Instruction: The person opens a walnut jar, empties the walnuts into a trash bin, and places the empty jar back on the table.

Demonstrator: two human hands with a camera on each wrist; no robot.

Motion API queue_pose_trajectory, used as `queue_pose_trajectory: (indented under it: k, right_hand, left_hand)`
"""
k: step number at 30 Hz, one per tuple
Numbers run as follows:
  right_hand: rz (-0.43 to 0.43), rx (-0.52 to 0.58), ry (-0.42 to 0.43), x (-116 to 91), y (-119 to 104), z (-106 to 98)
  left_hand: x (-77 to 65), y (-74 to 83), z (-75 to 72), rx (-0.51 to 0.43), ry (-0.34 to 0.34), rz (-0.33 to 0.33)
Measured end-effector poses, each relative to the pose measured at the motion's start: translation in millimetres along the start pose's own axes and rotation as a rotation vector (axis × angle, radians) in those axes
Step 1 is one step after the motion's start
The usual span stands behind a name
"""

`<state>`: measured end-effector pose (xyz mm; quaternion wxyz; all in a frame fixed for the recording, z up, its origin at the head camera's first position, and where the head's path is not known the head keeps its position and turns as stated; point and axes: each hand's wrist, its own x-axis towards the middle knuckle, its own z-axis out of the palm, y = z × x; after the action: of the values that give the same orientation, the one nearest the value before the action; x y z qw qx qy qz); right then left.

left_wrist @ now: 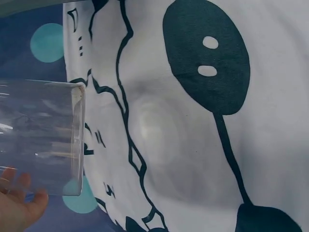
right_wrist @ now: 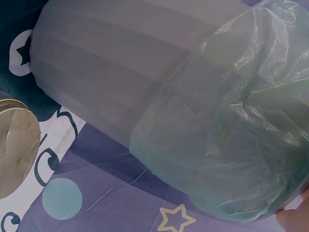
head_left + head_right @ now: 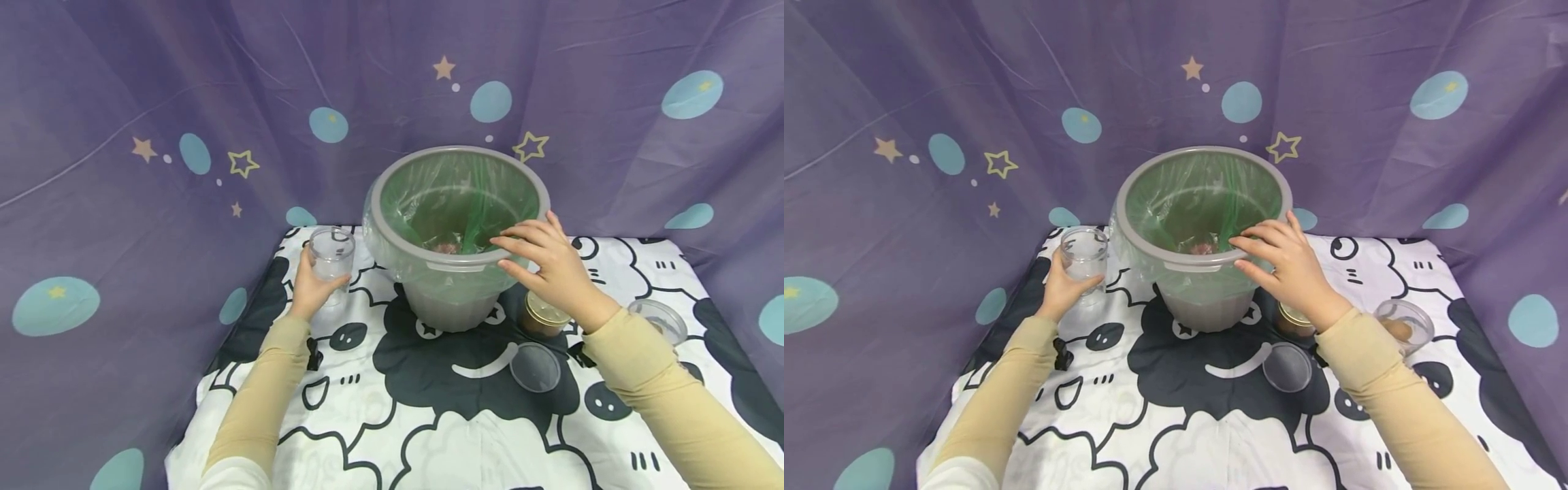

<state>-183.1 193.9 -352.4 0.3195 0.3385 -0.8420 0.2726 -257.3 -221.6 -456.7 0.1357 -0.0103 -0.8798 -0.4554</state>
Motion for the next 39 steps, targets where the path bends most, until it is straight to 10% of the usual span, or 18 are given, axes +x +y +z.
queue_pose_trajectory:
  k: [24,39]
  right_hand:
    - [0.000,-0.002,0.018,-2,1,2]
    - [-0.012,0.011,0.039,-2,0,4]
  left_hand:
    - [7.2,-34.6,17.6,-0.083,0.008,-0.024]
    - [1.3,-46.6,12.0,0.015,0.009,-0.171]
